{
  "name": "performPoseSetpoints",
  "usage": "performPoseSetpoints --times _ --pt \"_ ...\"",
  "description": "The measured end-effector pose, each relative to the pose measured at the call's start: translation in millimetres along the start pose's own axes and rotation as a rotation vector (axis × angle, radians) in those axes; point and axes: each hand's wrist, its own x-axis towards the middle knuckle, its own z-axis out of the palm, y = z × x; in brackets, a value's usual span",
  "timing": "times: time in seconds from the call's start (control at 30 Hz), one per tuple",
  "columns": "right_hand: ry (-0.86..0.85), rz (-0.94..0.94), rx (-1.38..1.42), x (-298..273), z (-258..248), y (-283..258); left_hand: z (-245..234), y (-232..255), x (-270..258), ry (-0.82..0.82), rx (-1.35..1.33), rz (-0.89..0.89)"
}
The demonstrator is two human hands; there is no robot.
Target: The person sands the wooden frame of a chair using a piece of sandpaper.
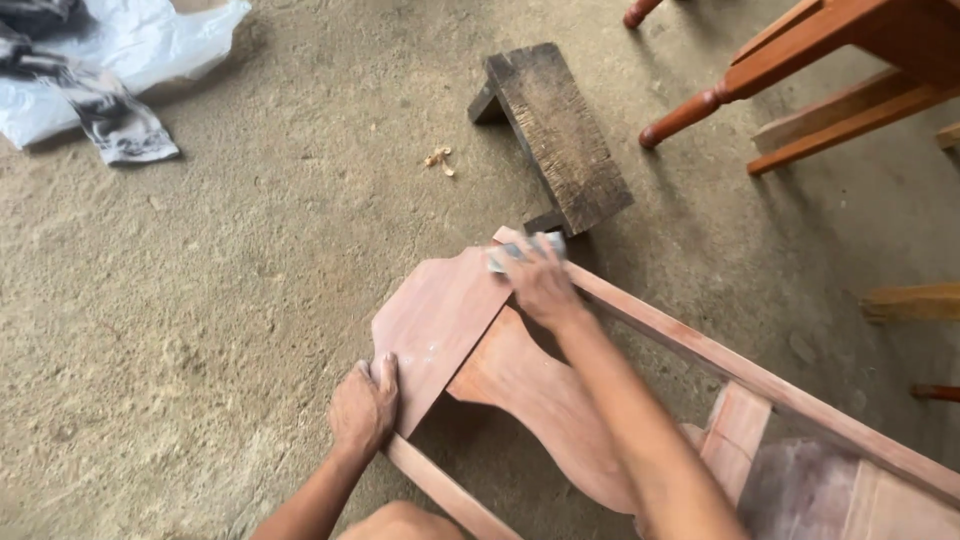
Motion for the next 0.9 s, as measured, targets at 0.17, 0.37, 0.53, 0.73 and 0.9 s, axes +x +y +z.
performPoseSetpoints --times 0.17,0.37,0.53,0.73,0.9 --pt "-0.055 0.013 -0.008 -10 -22 11 -4 7 -5 -0.03 0.054 -0.022" --pt "0.017 -0.029 0.047 11 -8 12 -13 16 -8 -0.096 0.025 -0.052" --pt "-0.089 0.023 0.145 -12 -36 8 8 -8 -4 0.013 0.101 0.022" --pt "-0.01 0.062 0.139 34 -16 -3 -13 19 -4 -0.165 -0.01 -0.147" --pt "-0.079 0.02 0.101 -13 -54 14 -4 4 1 -0.015 0.043 0.017"
